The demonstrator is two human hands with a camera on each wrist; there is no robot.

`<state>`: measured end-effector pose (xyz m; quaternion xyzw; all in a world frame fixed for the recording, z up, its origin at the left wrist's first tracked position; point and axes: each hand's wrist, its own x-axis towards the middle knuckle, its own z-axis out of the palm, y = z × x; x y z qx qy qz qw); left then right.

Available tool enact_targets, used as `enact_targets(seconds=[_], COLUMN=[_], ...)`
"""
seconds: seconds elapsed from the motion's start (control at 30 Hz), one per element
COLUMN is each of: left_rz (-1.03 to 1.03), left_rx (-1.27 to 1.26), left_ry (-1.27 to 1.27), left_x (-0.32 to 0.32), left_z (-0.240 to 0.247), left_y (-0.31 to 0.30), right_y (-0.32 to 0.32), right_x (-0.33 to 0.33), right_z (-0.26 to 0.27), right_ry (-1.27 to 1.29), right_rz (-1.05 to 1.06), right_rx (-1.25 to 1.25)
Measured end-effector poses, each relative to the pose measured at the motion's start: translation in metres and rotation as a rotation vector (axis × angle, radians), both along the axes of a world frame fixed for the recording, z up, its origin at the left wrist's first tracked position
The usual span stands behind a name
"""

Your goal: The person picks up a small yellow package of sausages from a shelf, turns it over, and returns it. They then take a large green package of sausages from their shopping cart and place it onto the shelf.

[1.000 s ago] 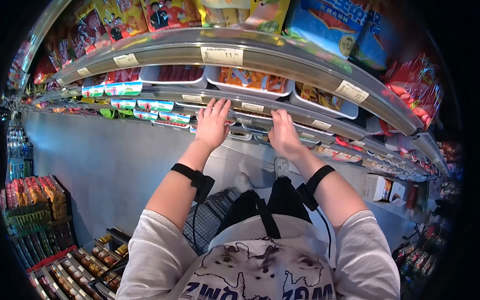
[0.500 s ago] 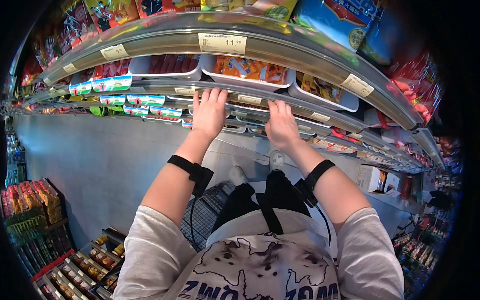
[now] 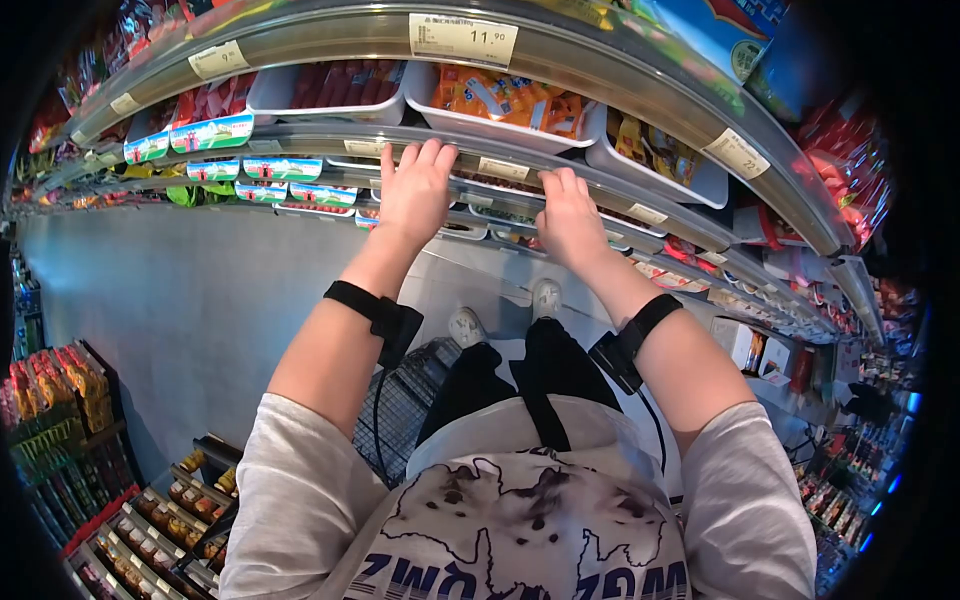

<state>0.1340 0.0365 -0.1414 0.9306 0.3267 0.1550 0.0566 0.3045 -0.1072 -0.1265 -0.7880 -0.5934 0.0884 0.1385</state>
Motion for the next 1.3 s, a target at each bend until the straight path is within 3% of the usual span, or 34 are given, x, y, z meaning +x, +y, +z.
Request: enact_targets(seconds=[0.57,1.07,1.3], left_rz=[0.042,0.063,0.079], left_rx=[-0.091,-0.088,-0.128], left_ry=[0.046,-0.077,-0.07], left_x=[0.002,0.006,0.0], left_z=[-0.003,-0.007,-0.01], left_y=[-0.006,-0.018,-0.028], right_y=[0.001,-0.001,0.017], right_x=[0.002,0.007,-0.003], right_z=[0.006,0.002,0.001], right_ry=[0.077,0.116,0.303], right_rz=[-0.068,0.006,-0.281], right_rx=[-0.079,-0.048,-0.088])
